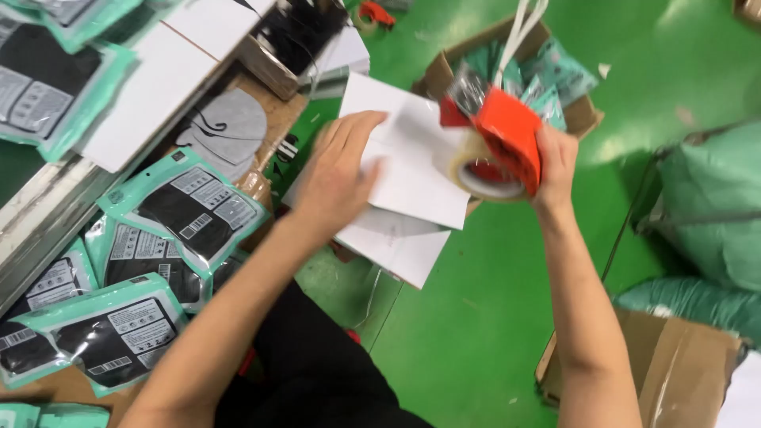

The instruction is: The person picks up black face masks from a conveyor, stacks and aligns them, and places them into white retail boxes. They fold the box flaps and seal a box using a red tape dispenser, and also handle teal packaged mask pouches and paper inserts at the packing table.

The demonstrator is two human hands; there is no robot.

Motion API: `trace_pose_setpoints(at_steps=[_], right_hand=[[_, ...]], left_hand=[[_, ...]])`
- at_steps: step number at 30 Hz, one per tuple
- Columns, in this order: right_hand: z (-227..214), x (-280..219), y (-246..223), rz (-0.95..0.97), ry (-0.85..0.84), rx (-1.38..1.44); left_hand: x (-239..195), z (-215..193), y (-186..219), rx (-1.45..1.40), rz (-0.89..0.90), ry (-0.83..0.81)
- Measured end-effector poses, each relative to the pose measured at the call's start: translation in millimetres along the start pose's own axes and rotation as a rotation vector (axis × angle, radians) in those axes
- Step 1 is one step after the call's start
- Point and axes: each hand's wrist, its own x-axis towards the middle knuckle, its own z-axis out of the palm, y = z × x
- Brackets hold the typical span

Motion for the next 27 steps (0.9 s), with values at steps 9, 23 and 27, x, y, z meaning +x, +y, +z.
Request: trace_pose_setpoints(at_steps=[9, 23, 27], right_hand=[[2.1, 3.2, -13.5, -0.124, -0.089, -0.11], [103.2, 72.5, -102.9, 0.185, -0.597, -0.715], [91.4, 67.8, -91.1, 0.174, -0.562, -0.689]], left_hand=[[41.4, 72.6, -17.3, -1.076, -0.569, -0.032], [-106.5, 113.9, -132.6, -0.414, -0.93, 0.191], [-107.0, 94.1, -139.9, -0.584, -0.744, 0.147]])
